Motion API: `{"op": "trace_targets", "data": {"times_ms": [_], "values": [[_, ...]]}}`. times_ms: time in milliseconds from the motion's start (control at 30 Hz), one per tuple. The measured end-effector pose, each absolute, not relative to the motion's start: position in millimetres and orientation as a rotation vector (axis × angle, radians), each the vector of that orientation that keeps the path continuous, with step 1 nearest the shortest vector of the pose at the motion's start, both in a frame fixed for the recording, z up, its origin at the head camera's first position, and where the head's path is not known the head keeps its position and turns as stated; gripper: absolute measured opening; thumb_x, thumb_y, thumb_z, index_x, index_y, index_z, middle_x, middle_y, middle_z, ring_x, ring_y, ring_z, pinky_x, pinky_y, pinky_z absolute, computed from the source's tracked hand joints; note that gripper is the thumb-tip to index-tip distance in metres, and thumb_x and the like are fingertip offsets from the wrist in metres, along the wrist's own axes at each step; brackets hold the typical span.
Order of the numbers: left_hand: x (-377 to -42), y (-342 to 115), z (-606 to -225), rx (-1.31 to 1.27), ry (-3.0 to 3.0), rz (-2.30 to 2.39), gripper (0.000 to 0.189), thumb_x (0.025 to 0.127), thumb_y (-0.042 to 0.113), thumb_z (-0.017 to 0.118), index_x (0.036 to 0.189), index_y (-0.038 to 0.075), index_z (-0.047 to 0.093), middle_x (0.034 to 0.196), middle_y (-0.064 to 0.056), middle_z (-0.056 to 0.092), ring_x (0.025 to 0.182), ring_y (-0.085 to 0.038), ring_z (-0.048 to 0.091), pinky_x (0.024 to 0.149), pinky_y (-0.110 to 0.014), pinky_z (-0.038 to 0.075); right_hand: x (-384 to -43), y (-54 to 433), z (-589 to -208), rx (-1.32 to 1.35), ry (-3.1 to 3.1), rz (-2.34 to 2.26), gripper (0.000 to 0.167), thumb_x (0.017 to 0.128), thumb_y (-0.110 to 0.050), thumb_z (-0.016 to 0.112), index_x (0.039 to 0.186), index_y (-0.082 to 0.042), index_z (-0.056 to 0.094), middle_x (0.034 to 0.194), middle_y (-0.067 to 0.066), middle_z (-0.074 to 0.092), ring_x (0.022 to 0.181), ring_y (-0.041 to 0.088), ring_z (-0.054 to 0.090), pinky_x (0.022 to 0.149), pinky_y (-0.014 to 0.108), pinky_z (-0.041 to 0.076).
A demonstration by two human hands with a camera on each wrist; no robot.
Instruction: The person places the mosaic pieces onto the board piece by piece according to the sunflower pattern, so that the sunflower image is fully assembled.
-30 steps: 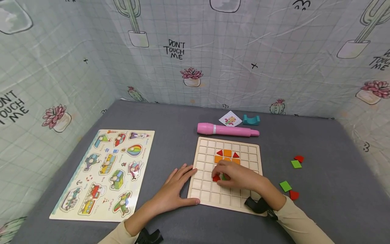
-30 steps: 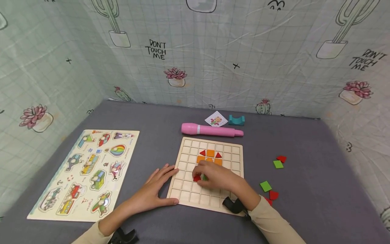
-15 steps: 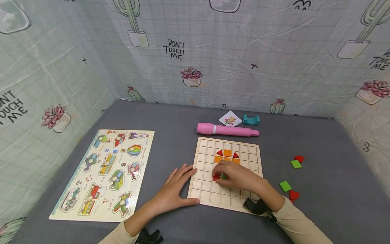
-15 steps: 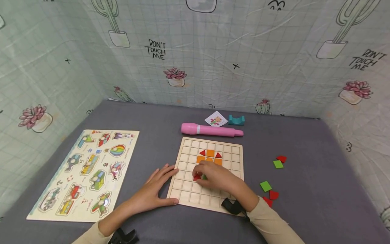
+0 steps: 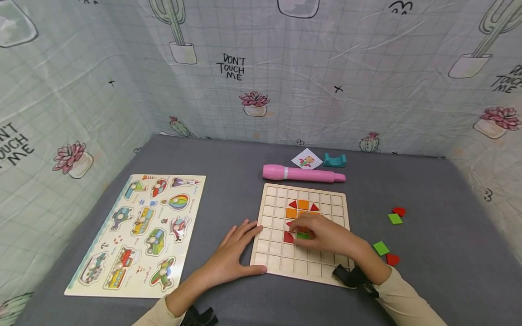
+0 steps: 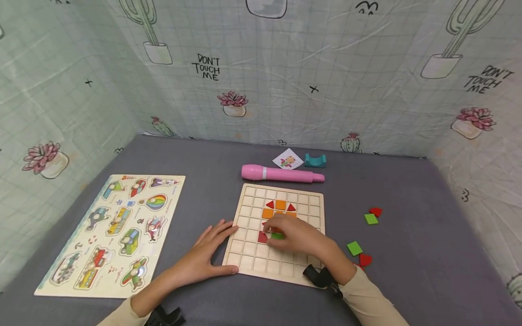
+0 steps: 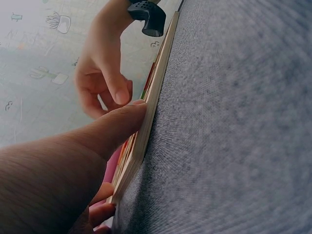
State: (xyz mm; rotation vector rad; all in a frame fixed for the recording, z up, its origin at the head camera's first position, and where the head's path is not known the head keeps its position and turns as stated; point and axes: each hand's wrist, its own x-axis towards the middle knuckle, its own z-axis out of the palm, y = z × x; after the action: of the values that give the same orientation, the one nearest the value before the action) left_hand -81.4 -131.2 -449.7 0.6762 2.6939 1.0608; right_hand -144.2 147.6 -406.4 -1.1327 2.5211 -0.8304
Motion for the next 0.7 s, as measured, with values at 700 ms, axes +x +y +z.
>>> {"op": "trace_targets", "data": {"times_ms": [700], "values": [[-81.0,-132.0,-450.1,0.675,2.694,1.078,0.093,0.077,0.050,0.079,0.151,0.013,0.038,0.156,-0.008,0.031,0.149,-0.029,0.015,0.120,-0.053,0.006,-140.8,229.5,-395.6,-1.039,2.581,-1.020,0.012,0.090,-0.014,0.071,0.101,-0.009,0.070,0.090,-0.008,0.062,0.070,0.002,0.050,0.056,0.021,0.046]]}}
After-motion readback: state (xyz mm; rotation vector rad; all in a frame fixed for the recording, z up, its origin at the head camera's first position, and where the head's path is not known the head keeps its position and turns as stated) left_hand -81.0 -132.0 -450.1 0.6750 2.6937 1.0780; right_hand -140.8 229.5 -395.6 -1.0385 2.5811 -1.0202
